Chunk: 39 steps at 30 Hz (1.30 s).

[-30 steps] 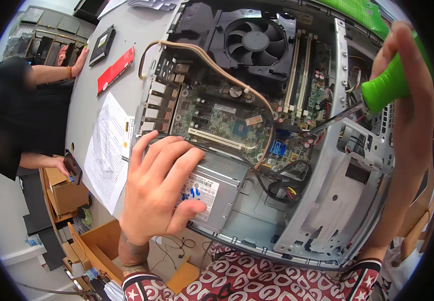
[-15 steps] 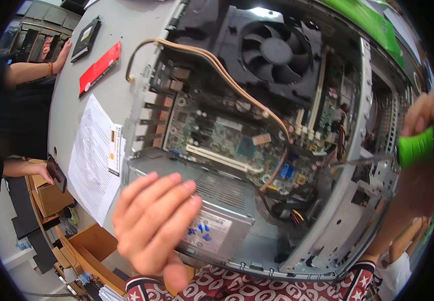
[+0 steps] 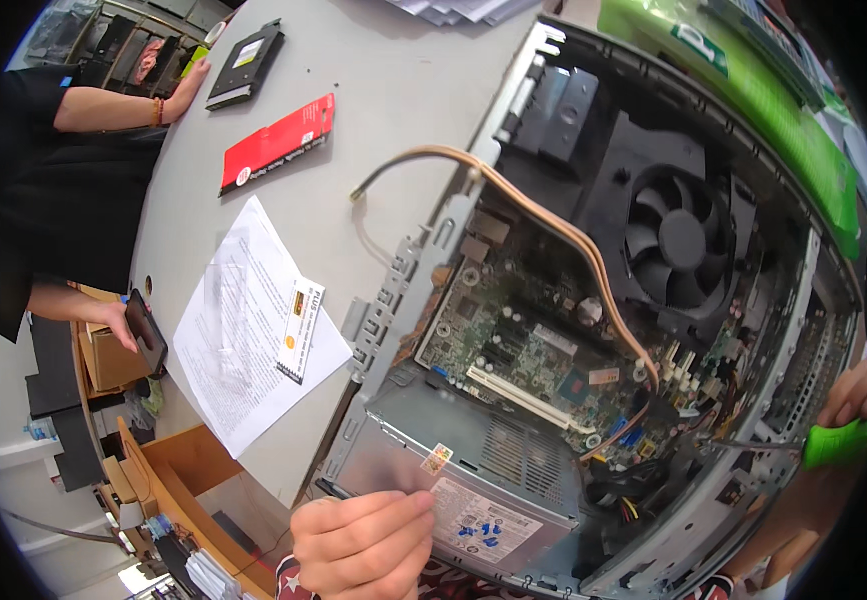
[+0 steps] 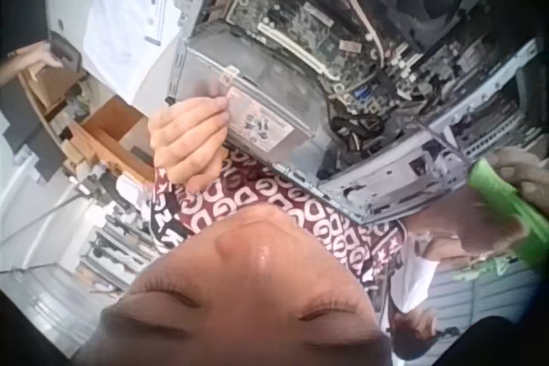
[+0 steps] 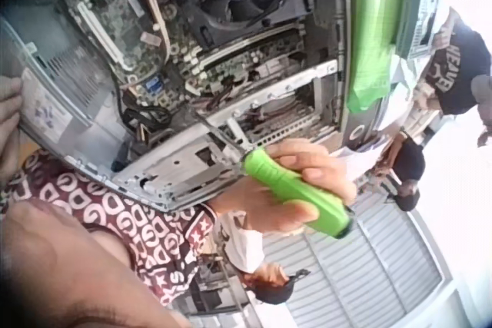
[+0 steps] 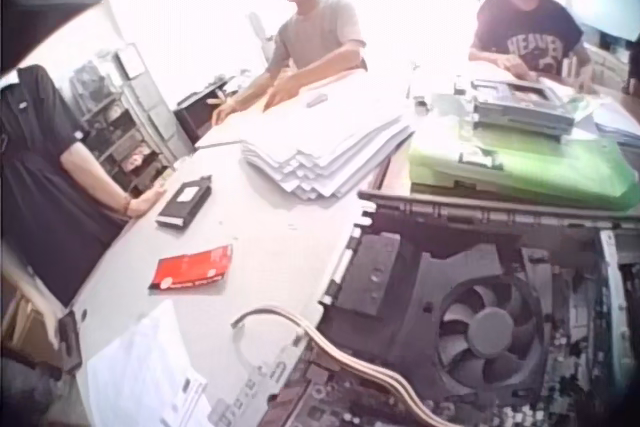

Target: The person disassembles a computer by removing a red component from the internal chassis using a screwdriver and then works on the motherboard.

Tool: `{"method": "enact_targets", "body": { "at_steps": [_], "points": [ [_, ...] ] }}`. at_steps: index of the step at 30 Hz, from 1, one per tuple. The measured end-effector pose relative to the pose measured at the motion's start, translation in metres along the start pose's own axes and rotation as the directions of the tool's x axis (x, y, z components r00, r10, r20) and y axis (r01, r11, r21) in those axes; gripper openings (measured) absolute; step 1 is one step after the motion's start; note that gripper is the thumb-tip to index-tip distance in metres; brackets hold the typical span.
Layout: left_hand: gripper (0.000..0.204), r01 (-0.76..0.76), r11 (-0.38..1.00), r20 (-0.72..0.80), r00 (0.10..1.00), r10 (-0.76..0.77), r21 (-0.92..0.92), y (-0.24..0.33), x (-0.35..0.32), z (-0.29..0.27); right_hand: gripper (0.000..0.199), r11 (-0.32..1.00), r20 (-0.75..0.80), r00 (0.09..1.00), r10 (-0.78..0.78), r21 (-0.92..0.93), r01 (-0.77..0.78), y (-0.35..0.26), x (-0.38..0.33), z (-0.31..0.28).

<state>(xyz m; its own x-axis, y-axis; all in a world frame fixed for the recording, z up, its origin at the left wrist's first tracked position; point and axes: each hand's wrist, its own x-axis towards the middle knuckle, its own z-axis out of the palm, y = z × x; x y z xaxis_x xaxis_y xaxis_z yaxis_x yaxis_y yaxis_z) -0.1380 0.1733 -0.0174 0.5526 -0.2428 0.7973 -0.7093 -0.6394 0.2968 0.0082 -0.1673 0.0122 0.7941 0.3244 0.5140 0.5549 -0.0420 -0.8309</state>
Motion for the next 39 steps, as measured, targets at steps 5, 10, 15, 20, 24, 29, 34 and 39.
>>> {"method": "enact_targets", "body": {
  "at_steps": [5,10,15,20,24,29,34,39],
  "points": [
    [0.044,0.087,0.996,0.007,0.996,-0.086,-0.028,0.001,-0.005,-0.004,0.040,0.982,-0.133,0.973,0.189,0.009,-0.189,0.003,-0.025,0.004],
    [0.028,0.304,0.953,0.152,0.942,-0.298,-0.015,0.014,0.012,-0.013,0.042,0.977,-0.221,0.954,0.204,-0.009,-0.211,0.000,-0.018,0.015],
    [0.034,0.415,0.849,0.280,0.816,-0.506,0.326,0.015,0.022,0.001,0.050,0.963,-0.271,0.936,0.226,-0.082,-0.256,-0.001,-0.017,0.018],
    [0.025,0.423,0.863,0.286,0.821,-0.494,0.276,0.020,0.022,-0.001,0.041,0.964,-0.286,0.923,0.256,-0.001,-0.268,-0.014,-0.002,0.031],
    [0.027,0.437,0.843,0.275,0.808,-0.521,0.314,0.020,0.027,0.013,0.027,0.984,-0.290,0.941,0.177,0.025,-0.177,-0.004,-0.007,0.032],
    [0.026,0.408,0.858,0.340,0.795,-0.502,0.312,0.024,0.024,0.014,0.026,0.993,-0.171,0.980,0.100,-0.051,-0.110,-0.013,0.007,0.022],
    [0.026,0.425,0.844,0.328,0.786,-0.524,0.328,0.023,0.024,0.015,0.027,0.992,-0.146,0.983,0.114,-0.032,-0.119,-0.014,0.007,0.028],
    [0.028,0.433,0.837,0.253,0.815,-0.522,0.333,0.028,0.041,0.023,0.026,0.991,-0.186,0.974,0.133,0.016,-0.132,-0.012,0.005,0.026]
  ]
}}
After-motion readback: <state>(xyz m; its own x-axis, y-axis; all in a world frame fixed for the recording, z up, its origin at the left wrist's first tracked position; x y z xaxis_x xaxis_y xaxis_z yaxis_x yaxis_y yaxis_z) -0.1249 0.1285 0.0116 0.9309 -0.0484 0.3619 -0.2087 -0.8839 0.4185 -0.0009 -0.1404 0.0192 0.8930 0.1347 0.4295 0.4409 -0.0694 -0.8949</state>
